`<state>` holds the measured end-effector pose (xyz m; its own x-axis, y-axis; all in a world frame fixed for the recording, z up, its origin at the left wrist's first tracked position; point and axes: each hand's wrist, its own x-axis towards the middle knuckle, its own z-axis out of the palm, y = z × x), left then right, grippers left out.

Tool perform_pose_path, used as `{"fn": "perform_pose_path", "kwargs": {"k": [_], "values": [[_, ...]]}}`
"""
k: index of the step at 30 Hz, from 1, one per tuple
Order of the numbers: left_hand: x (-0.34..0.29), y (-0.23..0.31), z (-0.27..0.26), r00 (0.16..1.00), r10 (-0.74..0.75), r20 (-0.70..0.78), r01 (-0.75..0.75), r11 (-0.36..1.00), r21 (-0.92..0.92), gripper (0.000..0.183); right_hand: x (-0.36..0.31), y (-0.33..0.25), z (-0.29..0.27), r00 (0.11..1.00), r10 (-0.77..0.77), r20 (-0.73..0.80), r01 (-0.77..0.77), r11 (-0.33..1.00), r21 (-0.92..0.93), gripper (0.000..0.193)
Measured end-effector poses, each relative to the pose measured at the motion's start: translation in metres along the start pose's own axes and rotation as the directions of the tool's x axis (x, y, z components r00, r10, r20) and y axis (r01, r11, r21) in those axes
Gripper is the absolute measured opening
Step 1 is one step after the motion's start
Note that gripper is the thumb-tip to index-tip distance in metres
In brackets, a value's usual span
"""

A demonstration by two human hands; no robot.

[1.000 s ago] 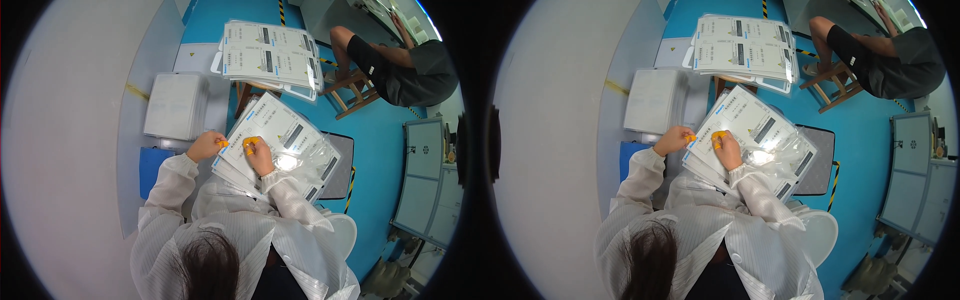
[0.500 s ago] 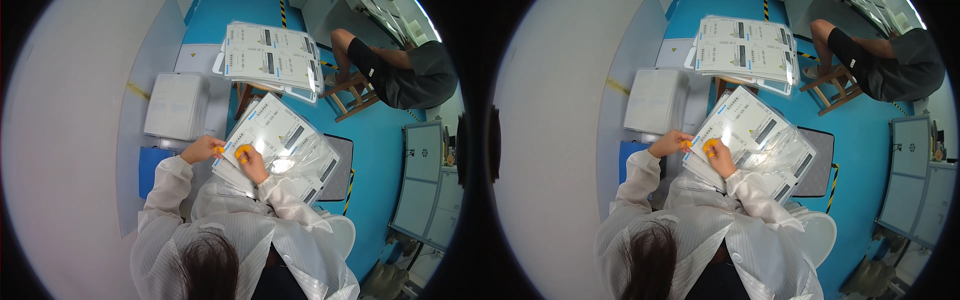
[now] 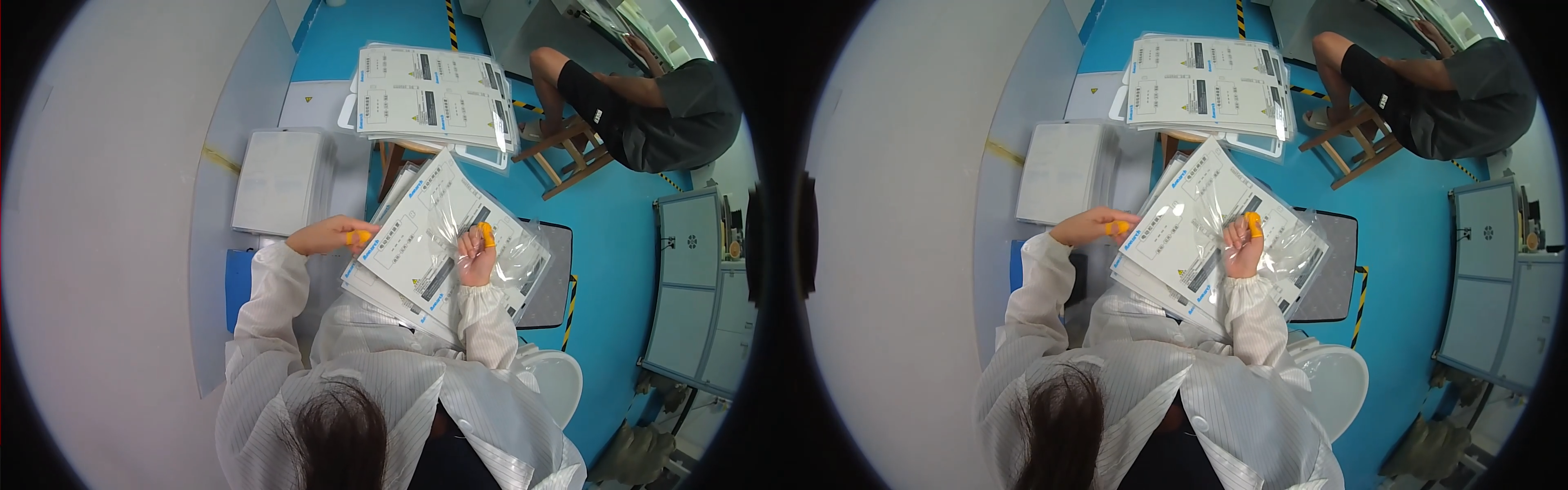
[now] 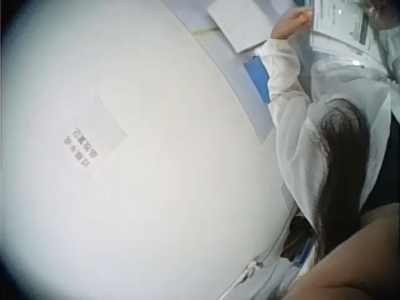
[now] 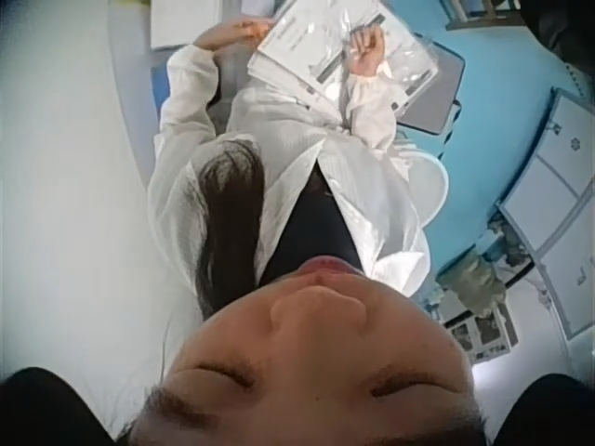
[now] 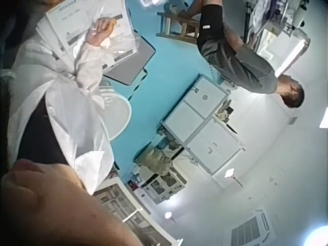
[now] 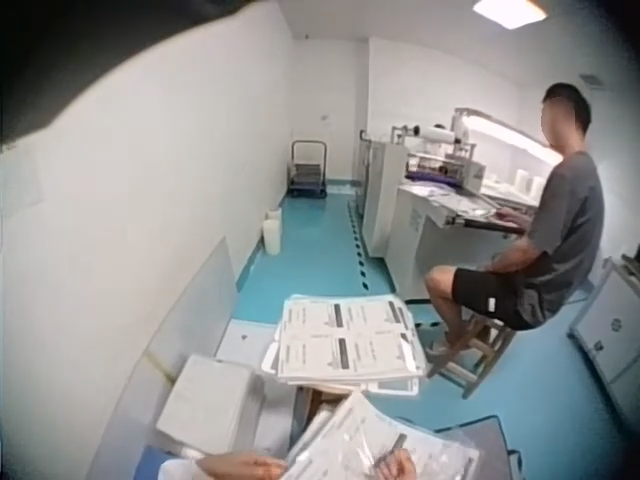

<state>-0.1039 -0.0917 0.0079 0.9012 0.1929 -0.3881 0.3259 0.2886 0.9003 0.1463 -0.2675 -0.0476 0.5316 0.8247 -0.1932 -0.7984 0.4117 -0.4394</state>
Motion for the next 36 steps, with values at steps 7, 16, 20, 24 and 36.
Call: {"fn": "perform_pose_path", "kwargs": {"k": [7,16,20,24,36], "values": [[0.053,-0.005,0.020,0.904,0.277,-0.325,-0.177,0.936,0.305,0.034,-0.007,-0.018,0.016,0.996,-0.070,-0.056,0.061,0.988,-0.142,0.022],[0.064,0.006,-0.100,0.711,0.298,-0.636,-0.318,0.944,0.087,0.026,-0.126,-0.319,-0.119,0.522,-0.792,-0.317,0.817,0.571,-0.079,0.012],[0.090,0.022,-0.118,0.603,0.178,-0.778,-0.408,0.906,-0.109,0.027,-0.213,-0.360,-0.132,0.229,-0.926,-0.299,0.927,0.301,-0.223,0.019],[0.142,0.018,-0.142,0.494,0.191,-0.848,-0.479,0.874,-0.082,0.027,-0.245,-0.334,-0.151,0.209,-0.951,-0.227,0.920,0.270,-0.285,0.022],[0.212,0.055,-0.167,0.195,0.340,-0.920,0.050,0.933,0.356,0.024,-0.237,-0.322,-0.052,0.336,-0.942,0.011,0.906,0.320,-0.279,0.024]]}}
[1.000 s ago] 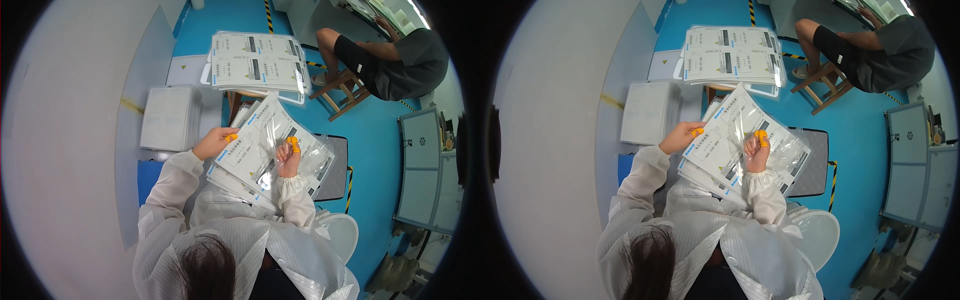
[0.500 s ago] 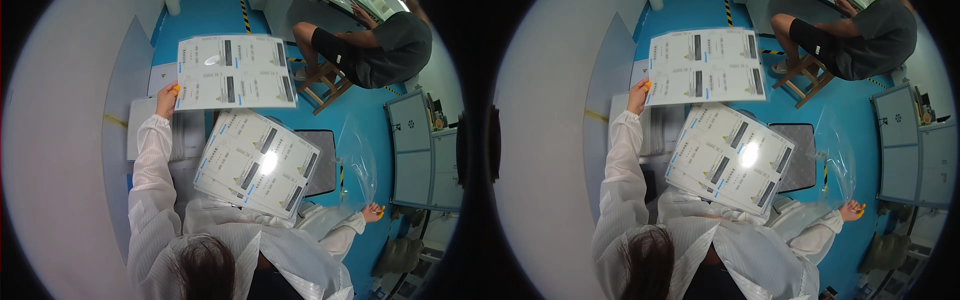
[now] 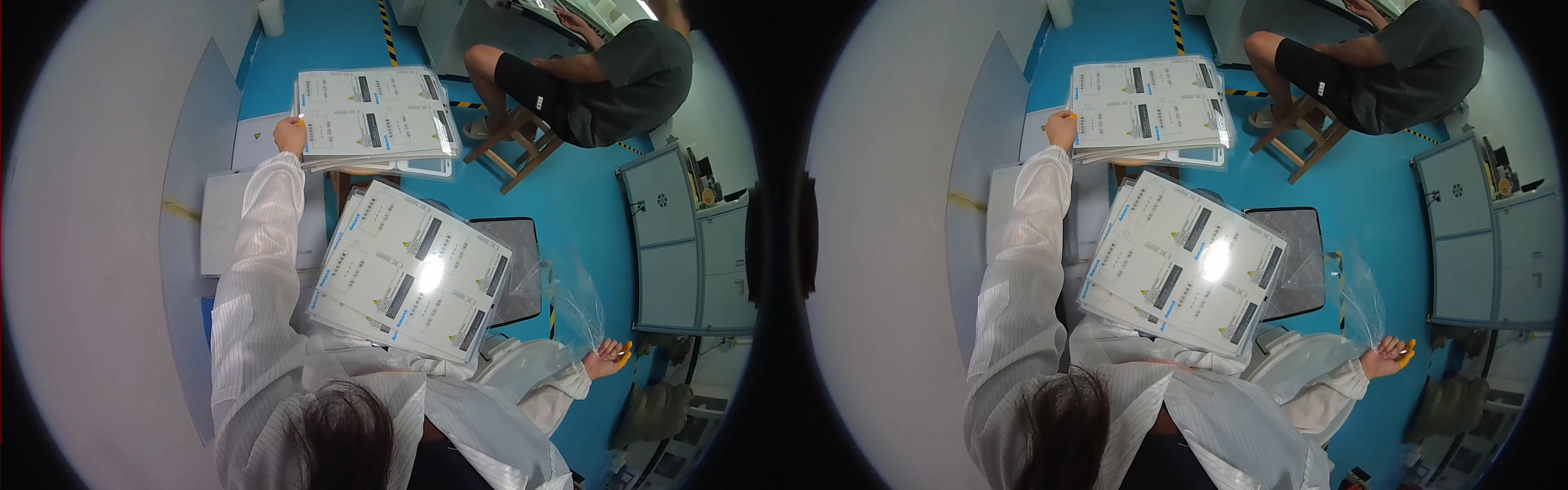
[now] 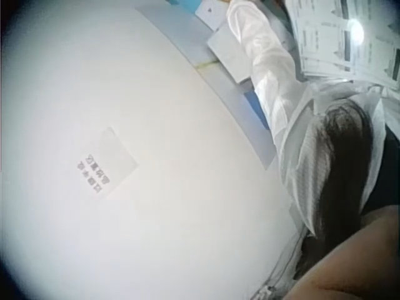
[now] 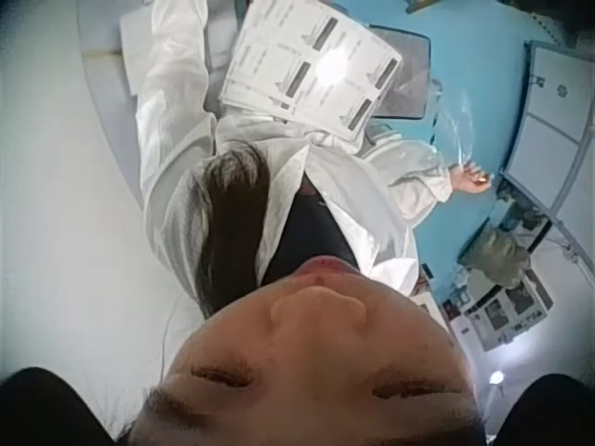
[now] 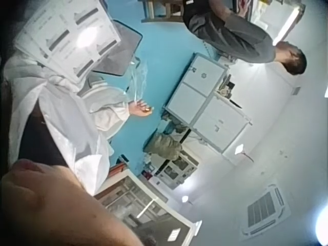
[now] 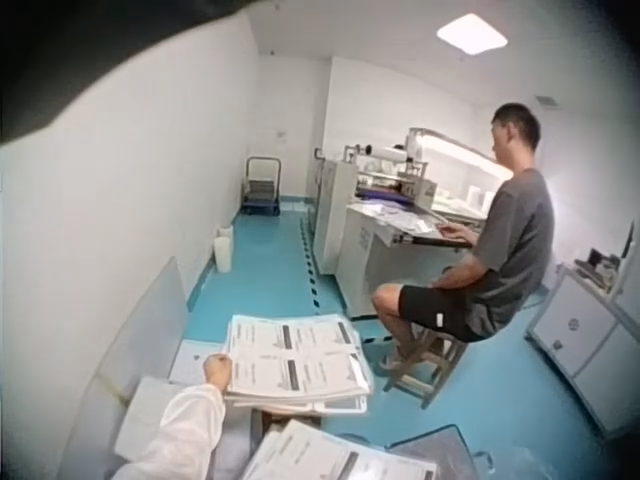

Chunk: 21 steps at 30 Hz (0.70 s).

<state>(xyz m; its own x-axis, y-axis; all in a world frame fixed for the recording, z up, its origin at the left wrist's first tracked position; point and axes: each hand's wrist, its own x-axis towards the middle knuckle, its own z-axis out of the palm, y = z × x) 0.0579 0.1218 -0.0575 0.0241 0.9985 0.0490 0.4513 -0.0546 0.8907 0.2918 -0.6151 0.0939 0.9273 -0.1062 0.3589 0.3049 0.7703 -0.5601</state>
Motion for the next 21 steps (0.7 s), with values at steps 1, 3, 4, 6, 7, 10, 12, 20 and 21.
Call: {"fn": "perform_pose_path", "kwargs": {"k": [1,3,4,6,7,10,12,20,21], "values": [[-0.002,0.003,-0.003,1.000,0.014,0.000,-0.014,0.999,0.039,0.022,-0.001,0.001,0.010,1.000,0.004,0.019,-0.004,1.000,-0.021,0.024],[-0.008,0.010,-0.009,1.000,0.025,0.001,-0.025,0.997,0.077,0.019,-0.003,0.004,0.028,0.999,0.009,0.040,-0.007,0.999,-0.044,0.025],[-0.011,0.013,-0.010,0.999,0.035,0.005,-0.035,0.992,0.118,0.019,-0.005,0.007,0.036,0.992,0.036,0.118,-0.033,0.999,-0.029,0.026],[-0.011,0.004,-0.015,0.999,0.036,-0.005,-0.035,0.985,0.169,0.020,-0.011,0.019,0.060,0.977,0.080,0.198,-0.080,0.997,-0.011,0.027],[-0.007,-0.008,-0.014,0.995,0.091,-0.029,-0.082,0.973,0.214,0.020,-0.015,0.028,0.076,0.969,0.119,0.216,-0.116,0.993,-0.028,0.029],[-0.018,-0.020,-0.016,0.974,0.213,-0.083,-0.191,0.958,0.212,0.020,-0.042,0.057,0.112,0.940,0.232,0.251,-0.223,0.973,-0.065,0.032],[-0.033,-0.017,-0.021,0.953,0.281,-0.117,-0.268,0.957,0.115,0.020,-0.066,0.082,0.130,0.874,0.381,0.301,-0.356,0.924,-0.138,0.035],[-0.179,-0.033,-0.113,0.517,0.026,0.856,-0.231,0.967,0.110,0.019,-0.195,0.187,0.193,0.452,0.808,0.378,-0.647,0.588,-0.485,0.046],[-0.198,-0.027,-0.129,0.506,0.004,0.863,-0.258,0.955,0.147,0.019,-0.206,0.195,0.198,0.385,0.834,0.396,-0.650,0.549,-0.525,0.044]]}}
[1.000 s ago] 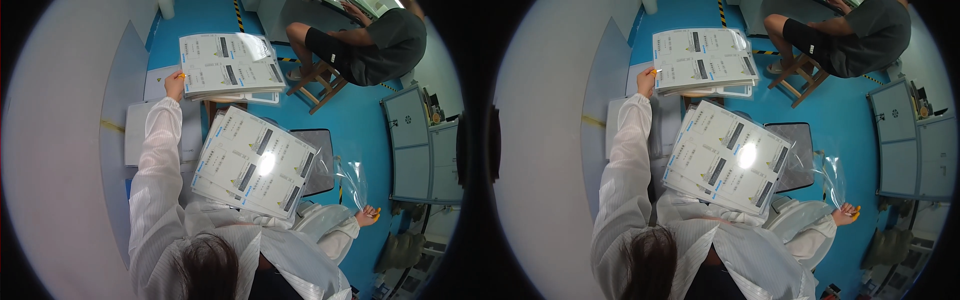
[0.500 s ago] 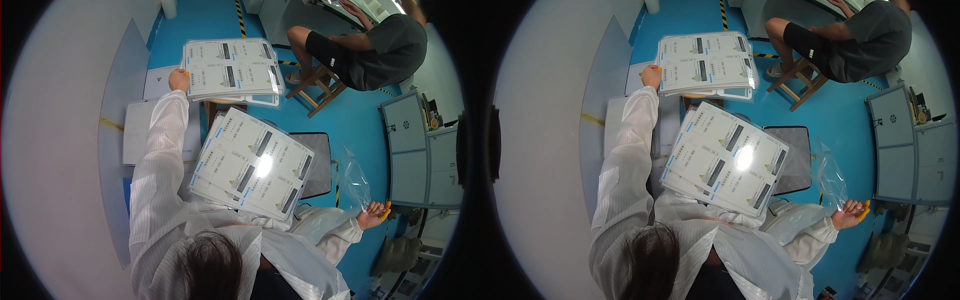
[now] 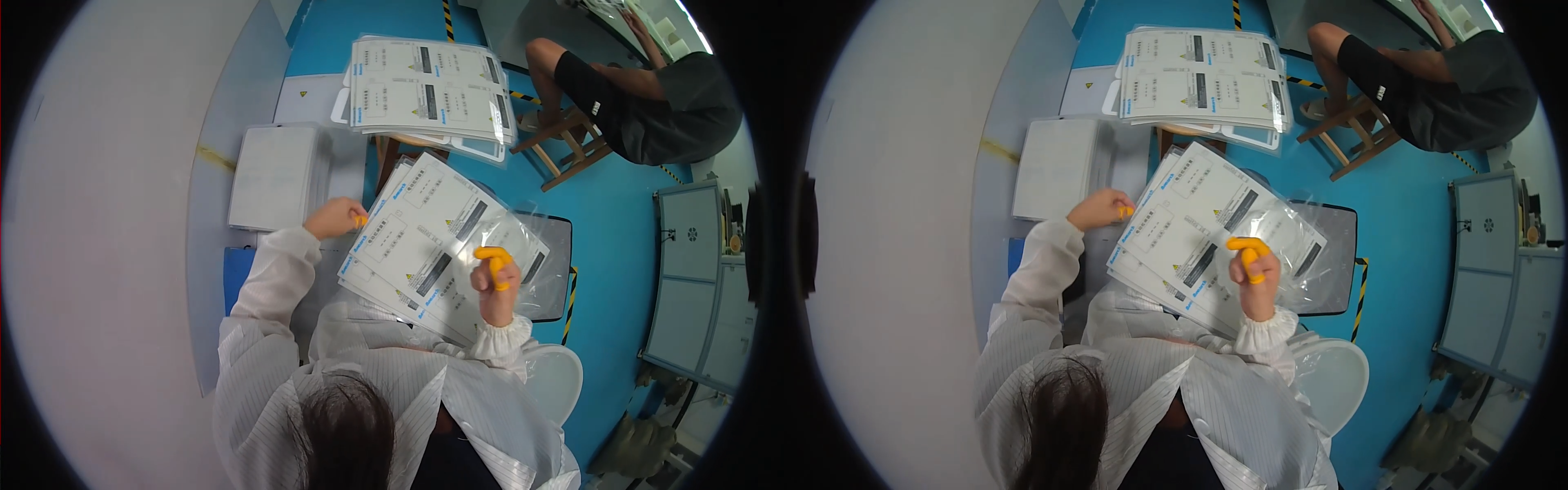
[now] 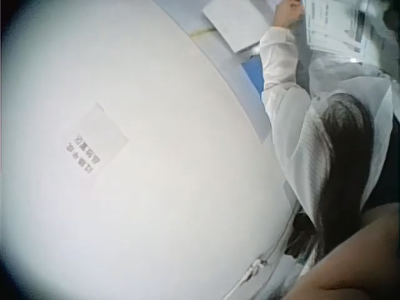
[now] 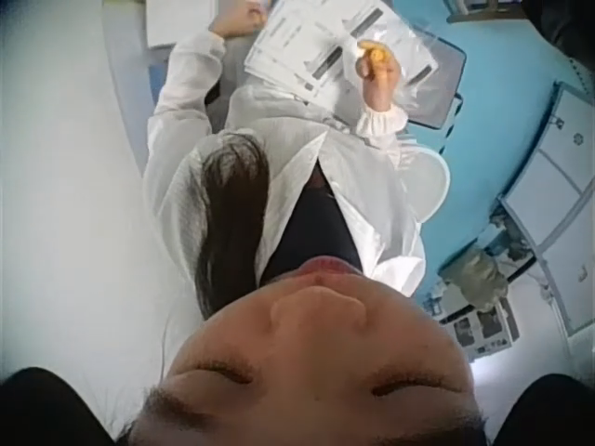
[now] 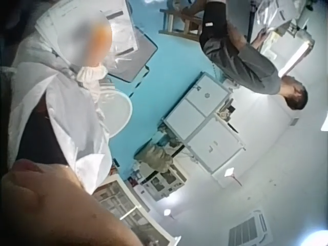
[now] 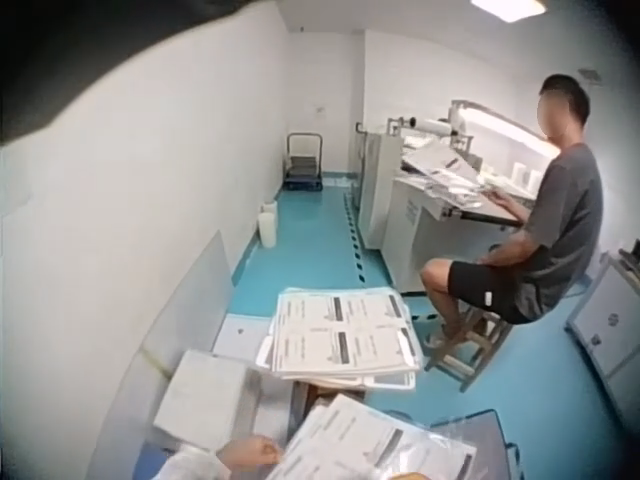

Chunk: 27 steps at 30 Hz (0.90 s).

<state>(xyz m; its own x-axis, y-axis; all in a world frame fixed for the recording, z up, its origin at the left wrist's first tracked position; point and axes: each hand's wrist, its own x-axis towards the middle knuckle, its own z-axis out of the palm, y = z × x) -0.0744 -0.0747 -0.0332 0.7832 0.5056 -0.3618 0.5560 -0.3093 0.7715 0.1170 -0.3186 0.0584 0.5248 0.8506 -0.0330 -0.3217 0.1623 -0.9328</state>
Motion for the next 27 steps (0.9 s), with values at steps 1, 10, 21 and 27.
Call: {"fn": "perform_pose_path", "kwargs": {"k": [1,10,21,27], "values": [[-0.015,-0.008,0.010,1.000,-0.015,-0.012,0.015,1.000,-0.003,0.019,0.003,0.008,0.008,1.000,0.010,0.016,-0.010,1.000,0.006,0.044],[-0.049,-0.023,0.042,0.967,-0.068,-0.247,0.032,0.988,-0.149,0.021,0.022,0.066,0.035,0.949,0.282,0.142,-0.245,0.942,-0.230,0.035],[-0.053,-0.032,0.047,0.946,-0.194,-0.260,0.187,0.981,-0.050,0.025,0.016,0.107,0.047,0.945,0.278,0.175,-0.217,0.928,-0.302,0.022],[-0.058,-0.029,0.046,0.950,-0.197,-0.241,0.175,0.978,-0.111,0.021,0.015,0.131,0.053,0.849,0.425,0.314,-0.516,0.798,0.311,0.023]]}}
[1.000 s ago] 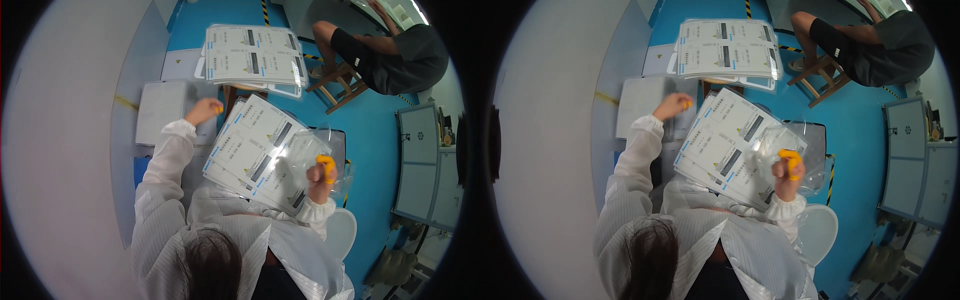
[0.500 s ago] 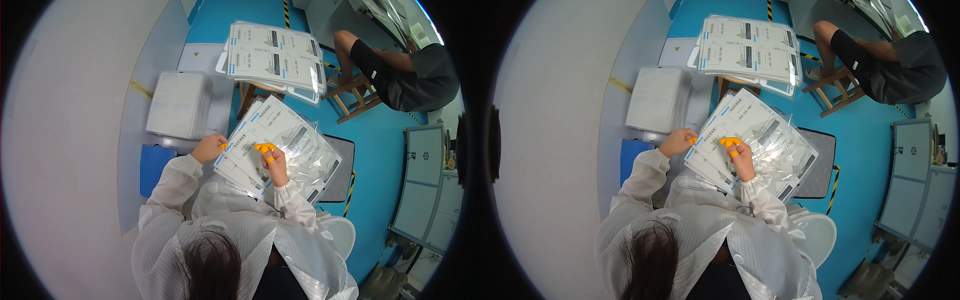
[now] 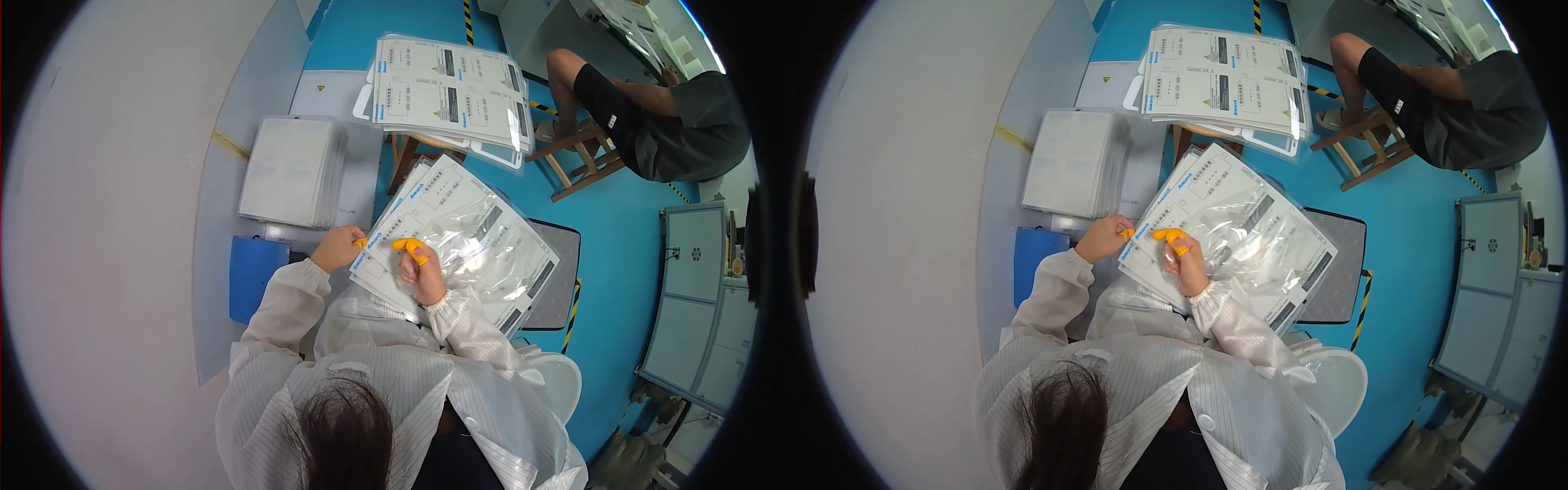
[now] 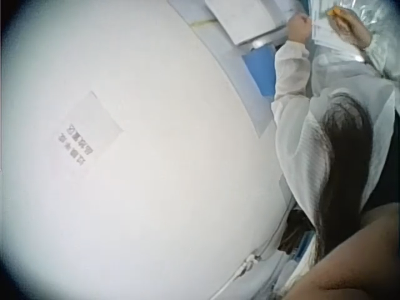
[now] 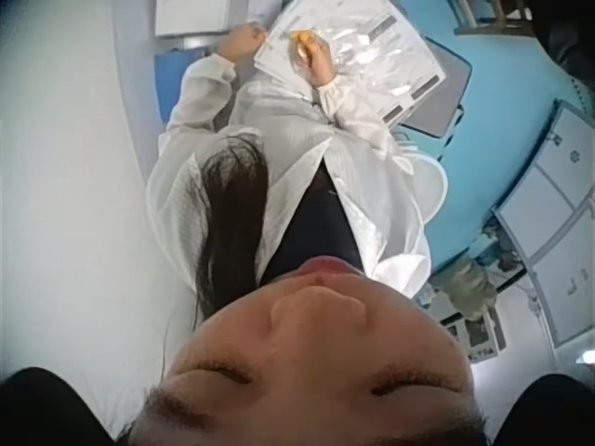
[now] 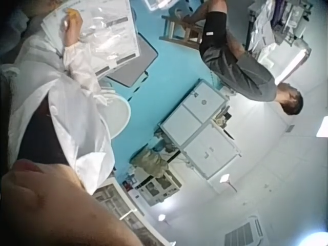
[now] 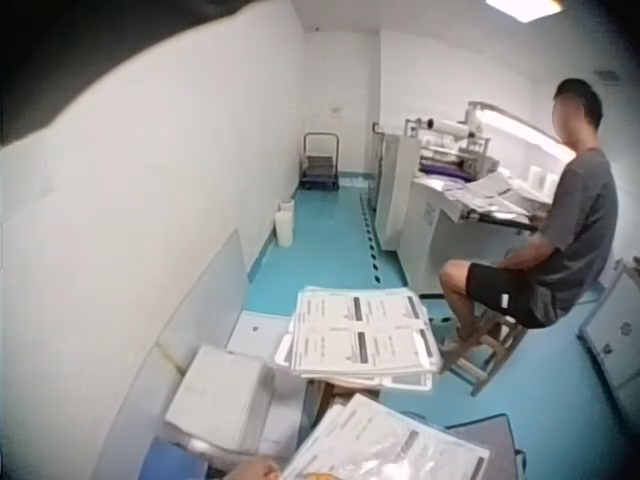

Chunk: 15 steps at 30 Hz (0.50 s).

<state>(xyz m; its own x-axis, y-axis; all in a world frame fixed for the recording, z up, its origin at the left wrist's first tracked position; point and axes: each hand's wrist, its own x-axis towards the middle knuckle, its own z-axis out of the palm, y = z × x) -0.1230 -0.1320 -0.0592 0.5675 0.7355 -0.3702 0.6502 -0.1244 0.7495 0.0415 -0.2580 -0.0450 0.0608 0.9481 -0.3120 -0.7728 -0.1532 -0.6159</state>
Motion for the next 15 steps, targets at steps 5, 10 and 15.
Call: {"fn": "perform_pose_path", "kwargs": {"k": [5,10,15], "values": [[-0.001,-0.003,-0.003,1.000,0.011,0.018,-0.010,1.000,-0.021,0.019,0.003,0.025,0.009,0.994,0.089,0.055,-0.082,0.989,-0.124,0.022],[-0.008,0.009,-0.006,0.999,0.017,-0.040,-0.016,1.000,0.026,0.018,0.008,0.017,-0.003,1.000,0.029,-0.001,-0.029,0.997,-0.069,0.020],[-0.009,0.015,-0.009,0.999,0.020,-0.042,-0.018,0.999,0.051,0.018,0.010,0.012,-0.004,0.996,0.014,-0.091,-0.018,0.999,-0.042,0.026]]}}
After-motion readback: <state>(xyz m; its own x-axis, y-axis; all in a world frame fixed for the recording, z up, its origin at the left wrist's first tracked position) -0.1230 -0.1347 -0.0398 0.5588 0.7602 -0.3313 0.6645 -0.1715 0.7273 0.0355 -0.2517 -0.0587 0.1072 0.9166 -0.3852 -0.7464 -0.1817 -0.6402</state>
